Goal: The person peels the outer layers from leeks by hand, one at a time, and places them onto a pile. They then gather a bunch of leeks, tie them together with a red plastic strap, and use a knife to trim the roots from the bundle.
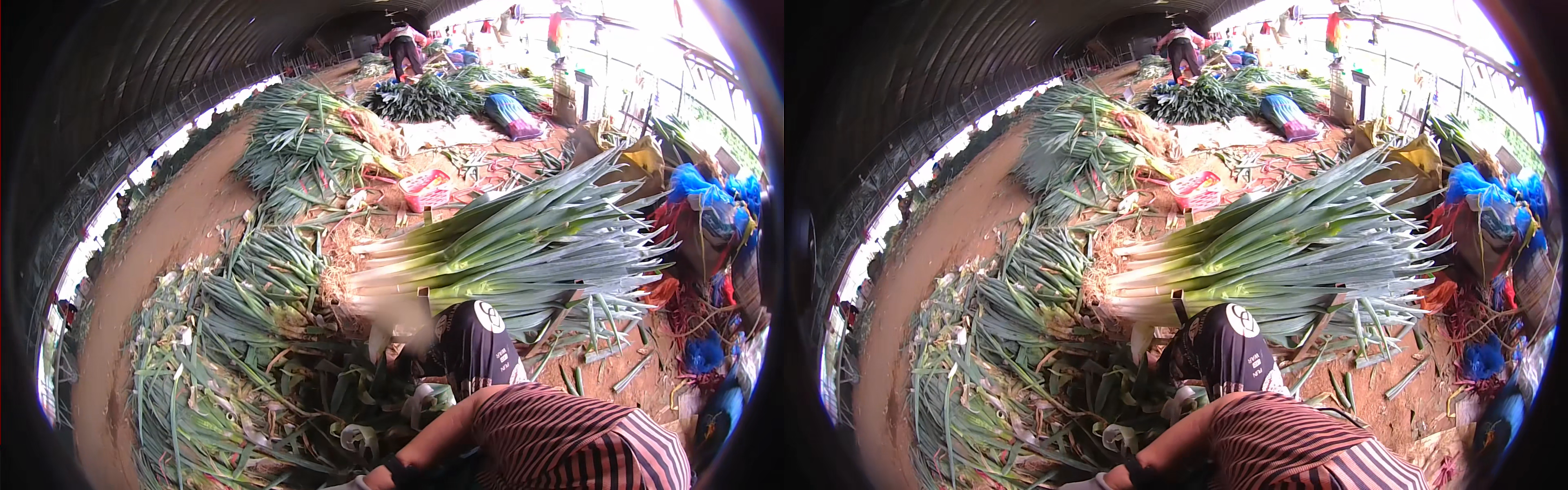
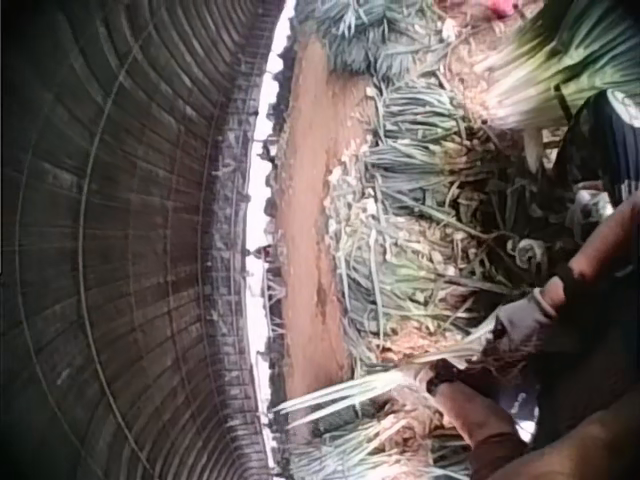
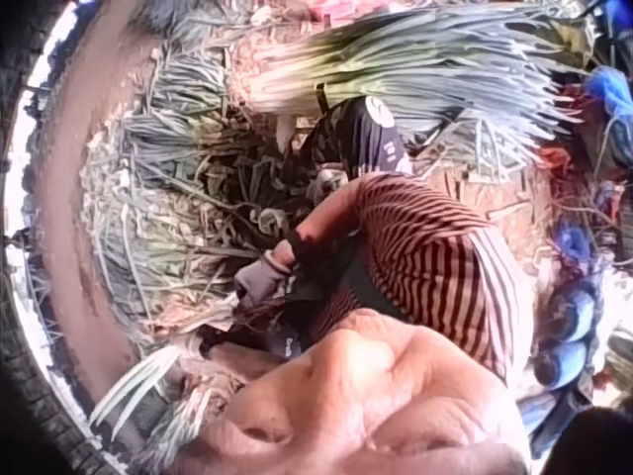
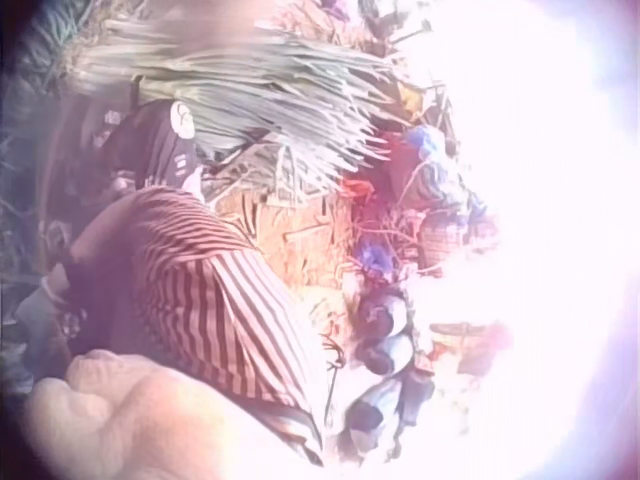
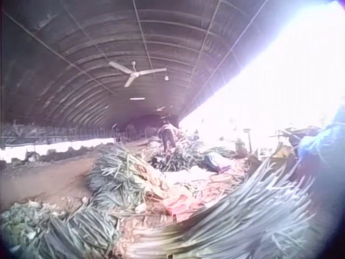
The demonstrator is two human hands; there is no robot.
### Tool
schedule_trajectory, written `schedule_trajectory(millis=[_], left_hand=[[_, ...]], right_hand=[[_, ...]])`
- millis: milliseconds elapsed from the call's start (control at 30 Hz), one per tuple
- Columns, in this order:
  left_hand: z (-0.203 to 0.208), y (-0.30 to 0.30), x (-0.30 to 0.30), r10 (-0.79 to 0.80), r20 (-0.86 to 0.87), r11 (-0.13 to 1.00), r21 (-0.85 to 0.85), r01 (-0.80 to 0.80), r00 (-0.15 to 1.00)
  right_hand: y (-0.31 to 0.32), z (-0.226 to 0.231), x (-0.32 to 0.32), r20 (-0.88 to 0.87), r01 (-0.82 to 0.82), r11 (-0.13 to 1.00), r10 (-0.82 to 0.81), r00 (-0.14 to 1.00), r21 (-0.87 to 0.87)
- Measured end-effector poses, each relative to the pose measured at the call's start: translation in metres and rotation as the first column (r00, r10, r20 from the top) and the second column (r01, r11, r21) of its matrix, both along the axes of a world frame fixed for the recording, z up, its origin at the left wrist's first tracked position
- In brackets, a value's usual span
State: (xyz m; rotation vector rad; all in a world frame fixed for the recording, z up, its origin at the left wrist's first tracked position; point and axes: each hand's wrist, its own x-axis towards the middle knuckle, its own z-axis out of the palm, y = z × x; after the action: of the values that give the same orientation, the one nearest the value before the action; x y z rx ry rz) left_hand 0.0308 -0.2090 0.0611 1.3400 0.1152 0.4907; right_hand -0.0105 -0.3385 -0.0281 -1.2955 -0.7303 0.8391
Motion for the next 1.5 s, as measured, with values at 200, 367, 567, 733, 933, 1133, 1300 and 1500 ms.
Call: schedule_trajectory(millis=[200, 367, 567, 733, 933, 1133, 1300, 1500], left_hand=[[0.004, -0.015, -0.003, -0.088, -0.013, 0.996, -0.015, 0.088, 0.996], [0.004, -0.032, 0.0, -0.157, -0.003, 0.987, -0.025, 0.157, 0.988], [0.007, -0.039, -0.008, -0.172, -0.008, 0.985, -0.033, 0.172, 0.985], [0.009, -0.047, -0.007, -0.208, -0.001, 0.978, -0.034, 0.208, 0.978], [0.005, -0.032, -0.014, -0.205, -0.012, 0.977, -0.058, 0.204, 0.979], [0.004, -0.032, -0.014, -0.229, -0.023, 0.972, -0.063, 0.228, 0.973], [0.007, -0.044, -0.016, -0.271, -0.029, 0.961, -0.068, 0.269, 0.962], [0.01, -0.047, -0.017, -0.31, -0.01, 0.948, -0.084, 0.308, 0.951]], right_hand=[[-0.109, 0.045, 0.0, 0.55, 0.233, 0.972, -0.181, 0.815, -0.025], [-0.068, -0.025, 0.075, 0.977, 0.6, 0.772, 0.169, 0.126, -0.211], [-0.013, 0.076, 0.069, 0.881, 0.452, 0.761, -0.351, -0.316, 0.465], [0.053, 0.01, 0.117, 0.942, 0.656, 0.675, -0.252, -0.223, 0.336], [0.002, -0.025, 0.092, 0.9, 0.302, 0.917, 0.116, 0.42, -0.259], [-0.007, -0.085, 0.045, 0.25, -0.02, 0.995, 0.043, 0.967, -0.095], [-0.046, -0.012, -0.01, 0.371, -0.11, 0.993, 0.118, 0.921, -0.041], [-0.165, 0.148, -0.023, -0.071, 0.164, 0.968, -0.154, 0.986, 0.189]])
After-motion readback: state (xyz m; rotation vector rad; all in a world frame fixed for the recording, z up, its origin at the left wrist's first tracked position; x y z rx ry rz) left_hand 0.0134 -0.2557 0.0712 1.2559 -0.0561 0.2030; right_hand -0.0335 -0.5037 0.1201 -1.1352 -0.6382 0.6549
